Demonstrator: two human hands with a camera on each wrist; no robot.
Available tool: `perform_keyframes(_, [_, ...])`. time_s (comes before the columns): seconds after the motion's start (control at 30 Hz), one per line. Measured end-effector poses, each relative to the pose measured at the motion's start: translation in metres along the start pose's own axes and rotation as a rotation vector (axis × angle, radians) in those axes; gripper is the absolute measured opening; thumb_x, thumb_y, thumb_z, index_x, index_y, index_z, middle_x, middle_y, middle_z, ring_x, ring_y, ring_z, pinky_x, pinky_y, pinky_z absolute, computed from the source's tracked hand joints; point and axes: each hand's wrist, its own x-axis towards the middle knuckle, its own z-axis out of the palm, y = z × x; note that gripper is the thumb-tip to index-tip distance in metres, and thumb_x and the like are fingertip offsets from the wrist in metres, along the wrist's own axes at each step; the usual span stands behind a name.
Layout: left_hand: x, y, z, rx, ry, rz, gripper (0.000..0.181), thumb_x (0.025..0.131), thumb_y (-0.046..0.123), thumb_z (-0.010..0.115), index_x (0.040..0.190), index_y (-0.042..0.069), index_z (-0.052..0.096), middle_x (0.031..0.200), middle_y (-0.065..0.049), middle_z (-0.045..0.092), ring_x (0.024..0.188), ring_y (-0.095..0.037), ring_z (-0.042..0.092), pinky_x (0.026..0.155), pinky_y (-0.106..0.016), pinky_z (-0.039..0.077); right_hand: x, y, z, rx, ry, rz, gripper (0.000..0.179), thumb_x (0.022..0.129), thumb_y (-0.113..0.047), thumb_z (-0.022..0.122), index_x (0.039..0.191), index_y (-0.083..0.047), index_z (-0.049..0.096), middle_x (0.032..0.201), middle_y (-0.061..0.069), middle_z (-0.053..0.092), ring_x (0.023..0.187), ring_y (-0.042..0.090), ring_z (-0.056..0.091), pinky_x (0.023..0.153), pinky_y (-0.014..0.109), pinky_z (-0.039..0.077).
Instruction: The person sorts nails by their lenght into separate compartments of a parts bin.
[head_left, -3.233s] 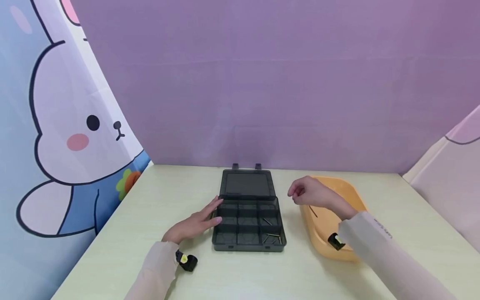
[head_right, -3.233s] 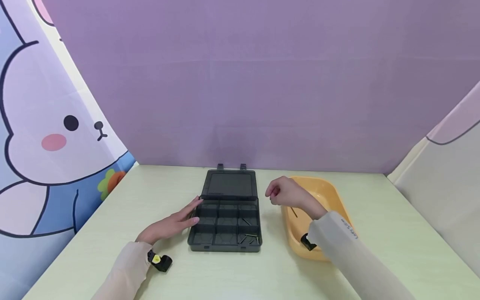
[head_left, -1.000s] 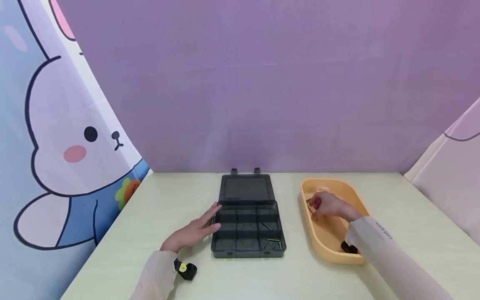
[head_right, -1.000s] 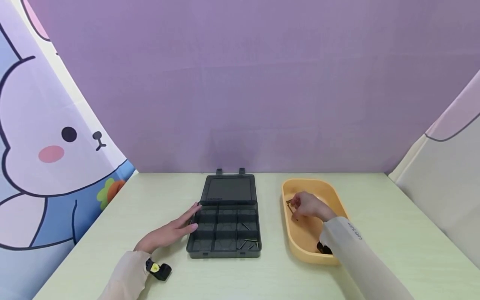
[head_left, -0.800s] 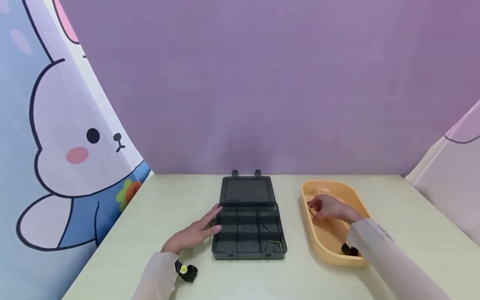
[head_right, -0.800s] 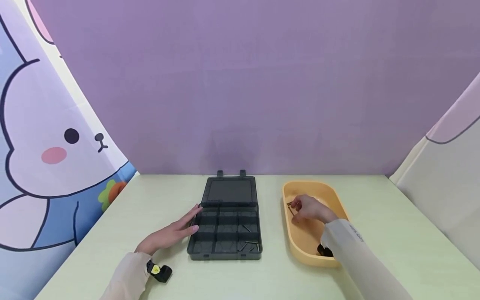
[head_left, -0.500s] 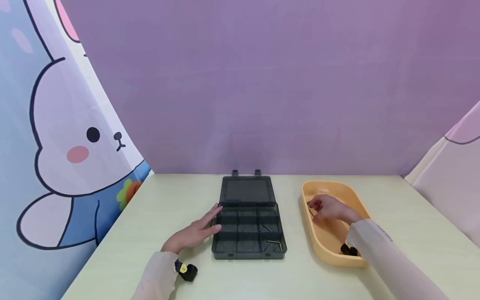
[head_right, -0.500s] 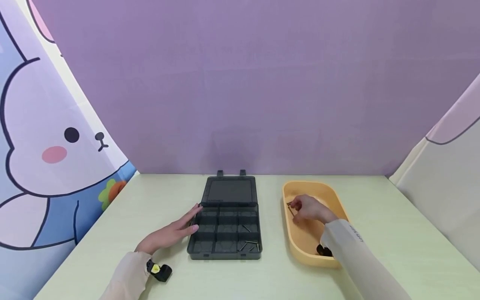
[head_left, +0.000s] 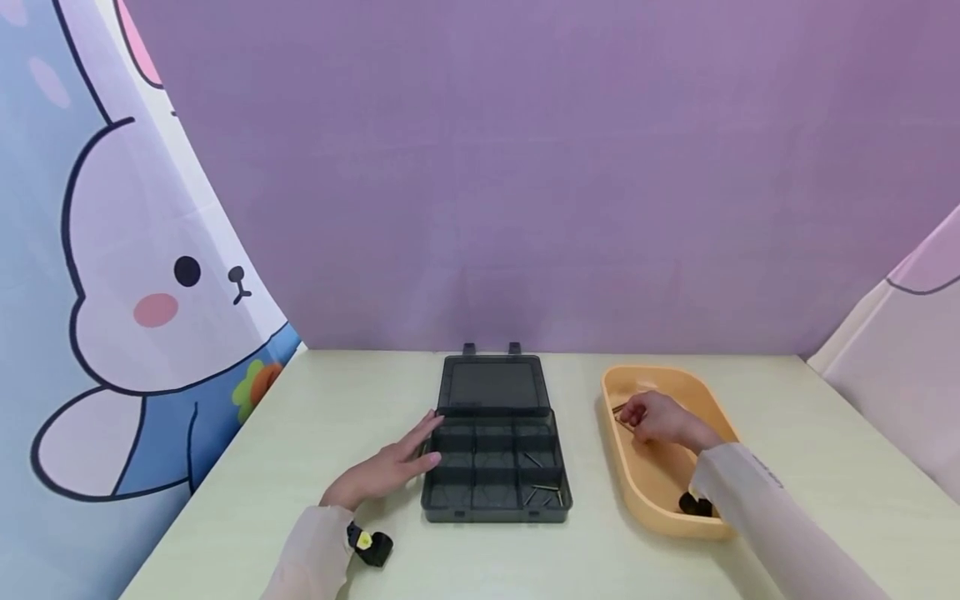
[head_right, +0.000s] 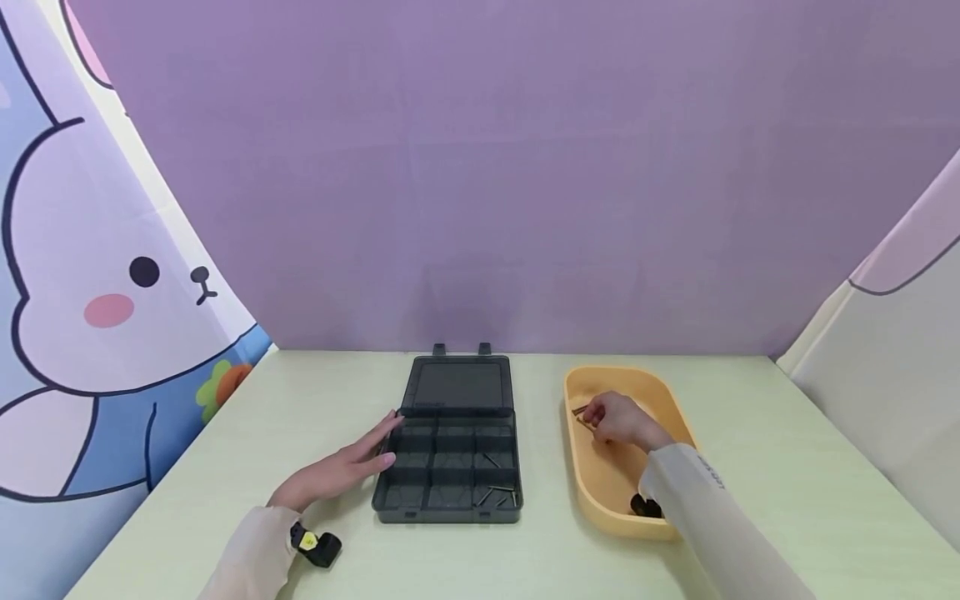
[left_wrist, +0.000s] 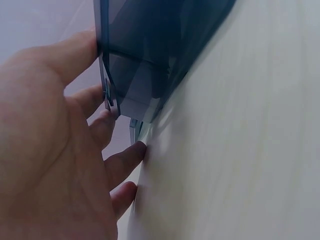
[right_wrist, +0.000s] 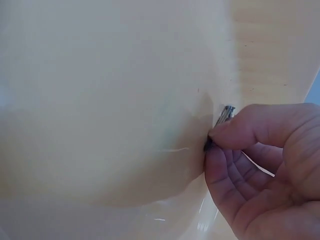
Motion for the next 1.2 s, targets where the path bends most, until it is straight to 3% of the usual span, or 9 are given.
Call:
perform_keyframes(0.43, [0.0007,-0.0004,0.0014,0.015,0.030,-0.018,0.064,0.101,0.039,0.043,0.155,0.024,0.012,0.162,-0.001,-0.002,0.147,-0.037,0.009,0.111,-0.065,0.016,-0.0008,-0.0060,-0.0011,-0.145,0.024,0.017,0.023,0.061,0.009,0.060,0.078,-0.004,0.067,0.069,0.000,0.059,0.062,0.012,0.050,0.054,0.025,0.043])
perform_keyframes(0.77, [-0.0002,0.0007,-0.0010,0.020,0.022,-0.012,0.064,0.101,0.041,0.043,0.155,0.026,0.012,0.162,0.000,-0.002,0.147,-0.037,0.010,0.110,-0.065,0.017,-0.0001,-0.0023,-0.0012,-0.125,0.026,0.016,0.014,0.068,0.004,0.063,0.080,-0.003,0.067,0.067,-0.002,0.058,0.058,0.011,0.050,0.053,0.025,0.042])
perform_keyframes(1.2, [-0.0005,0.0011,-0.0015,0.004,0.015,-0.024,0.066,0.100,0.043,0.043,0.155,0.026,0.012,0.162,0.001,-0.002,0.147,-0.036,0.008,0.111,-0.065,0.015,0.0026,-0.0085,-0.0038,-0.159,0.032,-0.027,0.011,0.072,0.001,0.065,0.083,0.000,0.068,0.074,0.002,0.064,0.066,0.011,0.051,0.060,0.024,0.043])
